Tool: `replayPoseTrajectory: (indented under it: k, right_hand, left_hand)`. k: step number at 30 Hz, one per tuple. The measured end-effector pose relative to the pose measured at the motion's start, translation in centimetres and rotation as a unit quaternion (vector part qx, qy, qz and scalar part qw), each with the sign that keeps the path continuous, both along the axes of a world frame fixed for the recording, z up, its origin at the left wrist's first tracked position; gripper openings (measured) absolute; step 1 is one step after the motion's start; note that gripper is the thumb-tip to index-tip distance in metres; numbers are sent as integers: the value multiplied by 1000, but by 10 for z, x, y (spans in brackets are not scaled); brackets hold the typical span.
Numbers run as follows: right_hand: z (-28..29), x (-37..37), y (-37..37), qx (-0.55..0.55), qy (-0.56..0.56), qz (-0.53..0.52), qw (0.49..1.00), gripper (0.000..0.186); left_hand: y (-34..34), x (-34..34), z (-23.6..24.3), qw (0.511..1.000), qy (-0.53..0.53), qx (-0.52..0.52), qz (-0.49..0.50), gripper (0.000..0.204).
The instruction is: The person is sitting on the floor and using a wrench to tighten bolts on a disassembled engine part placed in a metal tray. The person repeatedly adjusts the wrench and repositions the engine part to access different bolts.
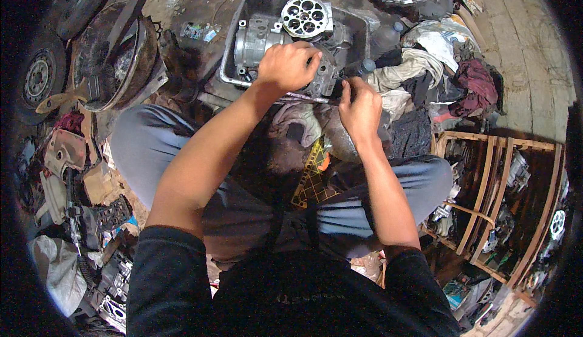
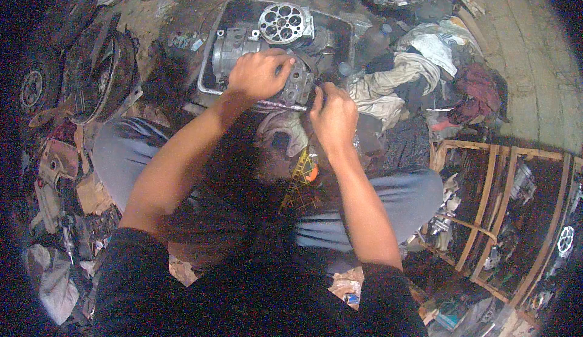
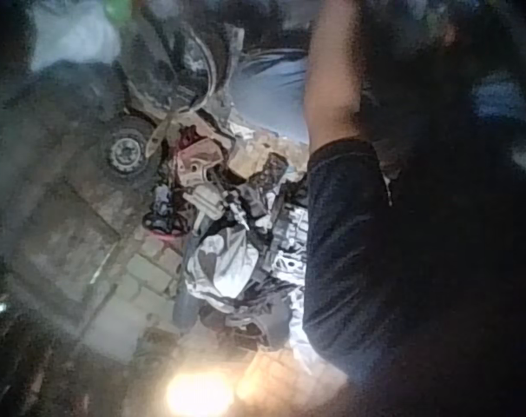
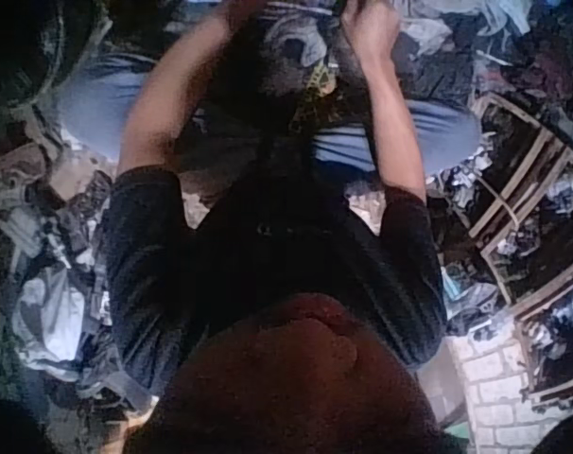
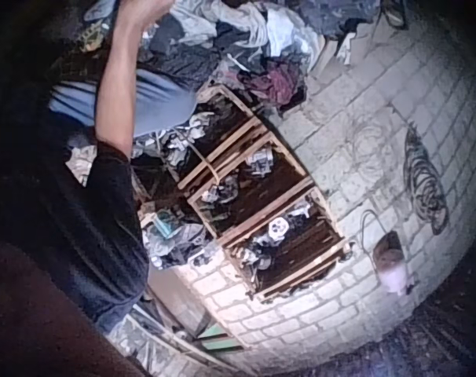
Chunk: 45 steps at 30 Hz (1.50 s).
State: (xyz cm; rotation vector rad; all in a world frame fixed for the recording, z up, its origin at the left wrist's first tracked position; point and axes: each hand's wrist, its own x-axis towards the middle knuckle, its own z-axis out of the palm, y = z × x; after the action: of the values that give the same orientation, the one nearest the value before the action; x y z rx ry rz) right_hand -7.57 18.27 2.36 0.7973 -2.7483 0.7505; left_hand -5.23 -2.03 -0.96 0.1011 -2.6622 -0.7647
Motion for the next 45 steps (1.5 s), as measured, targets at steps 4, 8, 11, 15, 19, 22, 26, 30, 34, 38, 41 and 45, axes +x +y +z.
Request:
replayPoseTrajectory:
  k: [4, 8, 11, 15, 19, 22, 26, 30, 34, 38, 41, 45]
  right_hand:
    - [0, 1, -6, 34, 24, 21, 999, 12]
    - [0, -3, -8, 18, -49, -7, 999, 12]
    - [-6, -10, -6, -29, -102, -33, 994, 13]
    - [-11, -5, -14, 14, 18, -10, 1000, 10]
    - [-15, 0, -14, 135, 108, 51, 984, 17]
    - [-14, -3, -15, 133, 61, 38, 988, 17]
    - [-7, -18, -15, 50, -112, -27, 992, 13]
    - [-6, -32, 6, -34, -186, -38, 981, 17]
    - [-3, -16, 13, -21, -129, -94, 987, 21]
    - [-6, -3, 13, -16, -111, -83, 990, 20]
    - [-11, 1, 7, -29, -86, -58, 994, 19]
    - [-9, 1, -1, -69, -42, -50, 996, 18]
  left_hand:
    - [-1, -1, -5, 1000, 15, -4, 4, 32]
    - [-1, 0, -4, 1000, 7, 0, -1, 35]
    - [-2, 1, -2, 1000, 0, 7, -4, 35]
    - [-2, 1, -5, 1000, 13, 17, -9, 36]
    - [2, -2, -1, 999, -32, -10, -9, 37]
    - [4, -4, -3, 999, -48, -18, -11, 37]
    - [6, -4, -3, 999, -42, -34, -6, 37]
    - [4, -6, -10, 999, 27, -28, -3, 39]
    - [4, -5, -8, 999, 13, -34, 1, 38]
    - [6, -5, -9, 999, 32, -35, 7, 36]
    - [5, -4, -9, 999, 37, -32, 7, 35]
    - [2, -2, -1, 999, -38, -15, -5, 37]
